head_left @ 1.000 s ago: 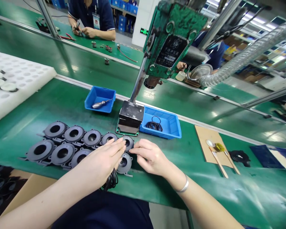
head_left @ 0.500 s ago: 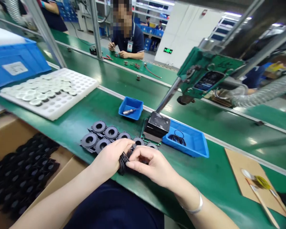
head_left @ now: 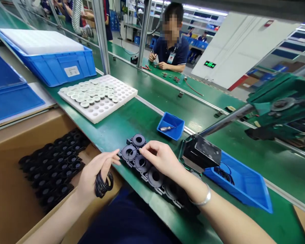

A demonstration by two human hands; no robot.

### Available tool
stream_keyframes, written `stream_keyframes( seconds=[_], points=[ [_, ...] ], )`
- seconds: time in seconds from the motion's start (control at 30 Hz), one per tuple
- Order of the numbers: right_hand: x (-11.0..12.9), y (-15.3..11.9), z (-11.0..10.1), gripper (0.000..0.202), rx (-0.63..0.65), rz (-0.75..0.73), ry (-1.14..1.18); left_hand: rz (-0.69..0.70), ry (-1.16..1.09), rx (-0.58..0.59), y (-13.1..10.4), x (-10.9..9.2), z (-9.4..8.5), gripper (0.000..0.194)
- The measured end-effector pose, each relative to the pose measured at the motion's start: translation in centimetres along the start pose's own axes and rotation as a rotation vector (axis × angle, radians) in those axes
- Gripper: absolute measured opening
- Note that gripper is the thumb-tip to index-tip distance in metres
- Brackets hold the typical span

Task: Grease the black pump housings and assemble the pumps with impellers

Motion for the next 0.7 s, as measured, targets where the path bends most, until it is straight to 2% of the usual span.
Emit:
stream_keyframes(
  seconds=[0.03, 0.1, 0.27, 0.4, 0.57, 0.7],
  points=[
    [0.1, 1.0, 0.2, 0.022, 0.010, -0.008, -0.031, 0.015, 0.094, -0.030, 0.1, 0.3, -0.5, 0.041],
    [0.1, 2.7, 0.8, 0.020, 0.025, -0.022, -0.100, 0.074, 0.269, -0.020, 0.3, 0.7, -0.9, 0.043],
    [-0.3, 4.3, 2.0, 0.017, 0.006, -0.077, -0.335, 0.295, 0.497, 0.186, 0.6, 1.2, 0.9, 0.052],
    [-0.4, 4.0, 2.1, 0.010, -0.014, -0.142, -0.474, 0.357, 0.548, 0.240, 0.7, 1.8, 1.4, 0.049],
    [0.1, 3.6, 2.0, 0.028, 0.116, -0.309, -0.827, 0.381, 0.549, 0.263, 1.4, 2.1, 0.9, 0.049],
    [0.5, 3.4, 1.2, 0.027, 0.208, -0.392, -0.989, 0.355, 0.561, 0.320, 1.7, 2.1, 0.9, 0.051]
  ],
)
Point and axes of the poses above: each hand's wrist, its own y-axis towards the middle knuckle, its own z-axis out of the palm, x = y × z, the point moved 3 cm from there along y, towards the middle knuckle, and after that the axes turned 15 degrees about x, right-handed, at the moved point
